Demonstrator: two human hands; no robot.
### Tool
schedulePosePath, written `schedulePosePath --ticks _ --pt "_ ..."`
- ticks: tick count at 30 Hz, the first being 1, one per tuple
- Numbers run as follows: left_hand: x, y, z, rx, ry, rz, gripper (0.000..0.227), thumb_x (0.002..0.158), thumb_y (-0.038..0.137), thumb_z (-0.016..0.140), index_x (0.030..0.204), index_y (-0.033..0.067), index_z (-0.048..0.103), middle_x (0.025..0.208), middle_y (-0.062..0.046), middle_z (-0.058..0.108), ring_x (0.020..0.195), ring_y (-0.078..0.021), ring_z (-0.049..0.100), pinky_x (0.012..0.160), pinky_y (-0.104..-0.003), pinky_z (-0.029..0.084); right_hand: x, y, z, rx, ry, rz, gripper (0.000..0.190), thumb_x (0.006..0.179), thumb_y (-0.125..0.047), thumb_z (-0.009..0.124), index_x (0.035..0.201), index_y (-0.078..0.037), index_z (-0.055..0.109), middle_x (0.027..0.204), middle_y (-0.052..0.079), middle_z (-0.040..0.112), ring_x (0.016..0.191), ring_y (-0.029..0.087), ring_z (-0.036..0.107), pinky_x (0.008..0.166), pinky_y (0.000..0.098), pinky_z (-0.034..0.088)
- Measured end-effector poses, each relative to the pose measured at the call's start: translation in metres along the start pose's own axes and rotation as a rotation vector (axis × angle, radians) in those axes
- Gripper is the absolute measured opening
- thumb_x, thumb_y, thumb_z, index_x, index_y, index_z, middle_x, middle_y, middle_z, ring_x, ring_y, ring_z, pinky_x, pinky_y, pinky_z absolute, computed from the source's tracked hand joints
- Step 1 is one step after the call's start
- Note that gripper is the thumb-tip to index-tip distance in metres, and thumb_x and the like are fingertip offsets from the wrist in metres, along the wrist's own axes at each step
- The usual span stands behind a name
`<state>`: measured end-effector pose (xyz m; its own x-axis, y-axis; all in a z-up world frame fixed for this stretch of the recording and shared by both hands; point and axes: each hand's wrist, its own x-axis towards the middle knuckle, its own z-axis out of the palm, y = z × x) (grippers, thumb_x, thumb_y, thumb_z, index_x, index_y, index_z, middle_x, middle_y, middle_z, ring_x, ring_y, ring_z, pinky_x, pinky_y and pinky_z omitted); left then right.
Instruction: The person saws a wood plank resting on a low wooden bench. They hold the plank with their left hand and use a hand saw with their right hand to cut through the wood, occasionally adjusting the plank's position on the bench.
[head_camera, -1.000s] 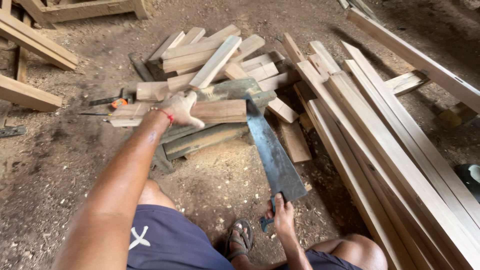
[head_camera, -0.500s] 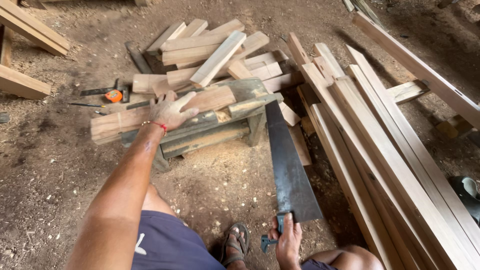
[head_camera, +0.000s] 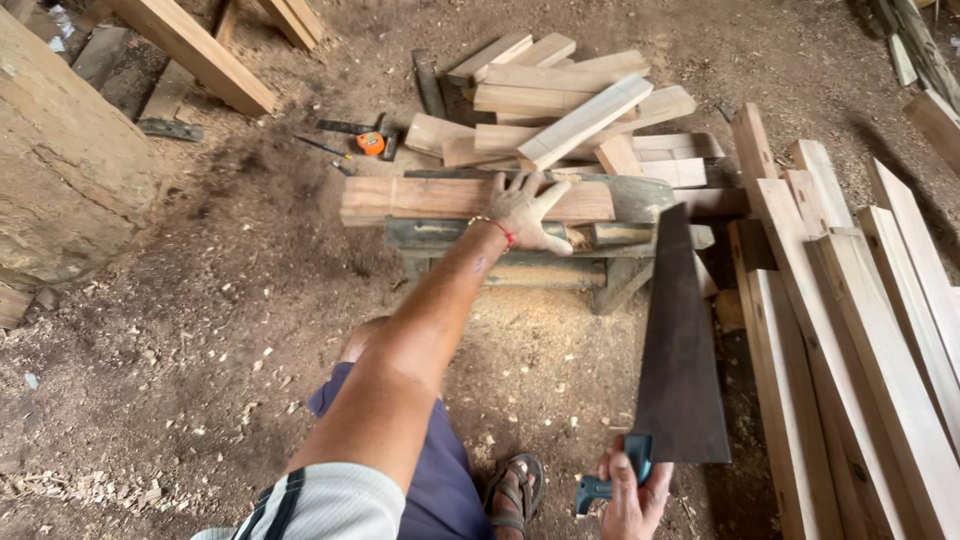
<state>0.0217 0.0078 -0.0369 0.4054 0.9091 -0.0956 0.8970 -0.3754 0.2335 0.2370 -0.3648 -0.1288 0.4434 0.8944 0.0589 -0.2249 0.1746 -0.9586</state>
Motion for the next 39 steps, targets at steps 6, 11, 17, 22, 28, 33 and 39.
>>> schedulePosePath --ticks 6,11,17,22,28,33,39 --pt "0.010 0.001 0.006 -0.037 0.021 0.043 0.134 0.052 0.086 0.077 0.163 0.0304 0.025 0.167 -0.015 0.023 0.155 -0.0368 0.021 0.127 -0.059 0.009 0.003 0.011 -0.002 0.093 -0.078 0.097 0.038 0.095 -0.021 0.067 0.132 -0.014 0.059 0.087 0.007 0.066 0.069 0.015 0.059 0.062 0.0330 0.053" --pt "-0.002 -0.007 -0.014 0.011 -0.079 0.132 0.143 0.050 0.088 0.080 0.163 0.0283 0.015 0.167 -0.019 0.013 0.152 -0.0408 0.016 0.122 -0.059 0.008 0.018 0.028 -0.046 -0.241 -0.012 0.285 0.027 0.103 -0.023 0.060 0.110 0.002 0.068 0.079 0.012 0.068 0.068 0.019 0.061 0.064 0.0348 0.053" --pt "0.006 -0.013 -0.012 0.079 -0.075 0.155 0.141 0.051 0.088 0.079 0.162 0.0290 0.014 0.169 -0.014 0.017 0.153 -0.0391 0.018 0.124 -0.060 0.008 0.024 0.018 -0.060 -0.371 0.050 0.402 0.032 0.101 -0.030 0.056 0.103 0.000 0.067 0.073 0.006 0.064 0.061 0.016 0.055 0.056 0.0342 0.047" --pt "0.012 -0.012 -0.012 0.035 -0.099 0.111 0.148 0.045 0.090 0.073 0.165 0.0310 0.010 0.166 -0.018 0.022 0.153 -0.0388 0.022 0.122 -0.061 0.015 0.019 0.013 -0.034 -0.126 -0.124 0.139 0.037 0.108 -0.034 0.049 0.113 0.001 0.061 0.073 0.000 0.054 0.065 0.010 0.051 0.056 0.0269 0.045" --pt "0.011 -0.002 -0.028 0.113 -0.208 0.085 0.152 0.044 0.101 0.061 0.165 0.0270 0.007 0.167 -0.023 0.016 0.152 -0.0453 0.019 0.121 -0.062 0.022 0.047 0.000 0.012 -0.025 -0.222 0.098 0.045 0.107 -0.040 0.047 0.113 0.003 0.060 0.064 -0.002 0.049 0.053 0.008 0.046 0.044 0.0255 0.040" --pt "0.010 0.006 -0.036 0.143 -0.235 0.043 0.148 0.043 0.097 0.064 0.164 0.0316 0.008 0.169 -0.021 0.009 0.155 -0.0451 0.011 0.120 -0.070 0.013 0.064 -0.004 0.027 -0.040 -0.227 0.136 0.049 0.105 -0.043 0.047 0.113 0.003 0.060 0.063 -0.003 0.047 0.050 0.008 0.044 0.042 0.0255 0.038" --pt "0.017 0.001 -0.027 0.093 -0.210 0.042 0.157 0.040 0.096 0.071 0.164 0.0230 0.008 0.169 -0.021 0.006 0.156 -0.0434 0.007 0.121 -0.070 0.004 0.075 0.002 0.030 -0.019 -0.229 0.196 0.048 0.105 -0.043 0.048 0.112 0.003 0.061 0.063 -0.003 0.047 0.050 0.009 0.044 0.041 0.0258 0.039"
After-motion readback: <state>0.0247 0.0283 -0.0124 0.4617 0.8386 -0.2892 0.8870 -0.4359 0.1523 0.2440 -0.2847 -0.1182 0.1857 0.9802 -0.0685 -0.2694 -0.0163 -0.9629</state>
